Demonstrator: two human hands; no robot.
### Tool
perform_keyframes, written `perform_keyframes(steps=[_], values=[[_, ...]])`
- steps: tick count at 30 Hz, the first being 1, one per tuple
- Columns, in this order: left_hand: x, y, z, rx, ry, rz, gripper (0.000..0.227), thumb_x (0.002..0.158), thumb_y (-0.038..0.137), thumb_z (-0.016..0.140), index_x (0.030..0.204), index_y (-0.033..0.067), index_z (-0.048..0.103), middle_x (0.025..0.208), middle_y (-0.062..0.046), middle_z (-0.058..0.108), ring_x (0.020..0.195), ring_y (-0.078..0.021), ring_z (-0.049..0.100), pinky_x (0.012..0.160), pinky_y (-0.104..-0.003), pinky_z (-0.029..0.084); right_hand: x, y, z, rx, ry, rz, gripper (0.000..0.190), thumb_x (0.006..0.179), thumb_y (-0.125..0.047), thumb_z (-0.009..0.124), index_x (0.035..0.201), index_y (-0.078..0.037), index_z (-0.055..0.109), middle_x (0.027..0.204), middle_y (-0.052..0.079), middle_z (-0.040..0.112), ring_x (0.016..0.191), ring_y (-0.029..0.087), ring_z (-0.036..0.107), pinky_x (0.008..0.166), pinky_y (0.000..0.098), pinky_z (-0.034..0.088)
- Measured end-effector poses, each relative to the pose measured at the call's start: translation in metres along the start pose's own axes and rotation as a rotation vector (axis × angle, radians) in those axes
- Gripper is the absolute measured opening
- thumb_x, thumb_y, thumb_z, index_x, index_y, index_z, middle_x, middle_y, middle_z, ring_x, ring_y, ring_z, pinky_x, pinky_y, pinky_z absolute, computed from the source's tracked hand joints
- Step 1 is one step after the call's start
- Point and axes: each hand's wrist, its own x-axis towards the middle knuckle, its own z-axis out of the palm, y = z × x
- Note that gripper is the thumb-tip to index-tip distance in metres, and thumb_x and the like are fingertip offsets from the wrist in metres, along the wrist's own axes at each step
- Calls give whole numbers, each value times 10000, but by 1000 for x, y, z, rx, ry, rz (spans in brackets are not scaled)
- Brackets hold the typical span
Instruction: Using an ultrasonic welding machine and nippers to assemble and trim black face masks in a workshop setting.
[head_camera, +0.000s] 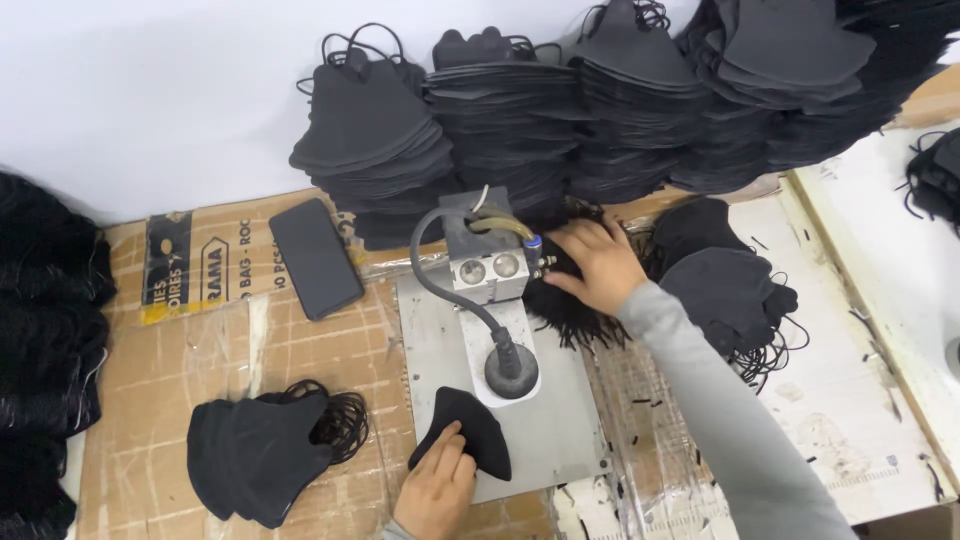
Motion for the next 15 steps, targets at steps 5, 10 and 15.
perform_keyframes(steps=[5,10,15], values=[[1,2,-6,-109,39,-53,124,786,45,689,830,39,573,1106,-165,645,1179,-344,664,883,-390,581,-41,-22,-19,-17,-15,63,595,860,-439,730,1345,-122,597,1301,110,635,1320,309,542,1154,573,335],[20,35,-9,-375,337,-517,180,733,8,754,871,54,647,1077,-141,730,957,-284,754,784,-347,607,-74,-84,-58,214,147,113,659,761,-403,822,1289,-86,588,1297,156,595,1247,360,551,1096,516,401],[33,68,-14,-469,351,-526,193,738,6,763,888,48,649,1061,-132,742,975,-294,762,813,-355,601,-127,-166,-43,933,-230,238,646,712,-319,912,1189,-38,579,1221,155,628,1155,336,627,984,453,482]])
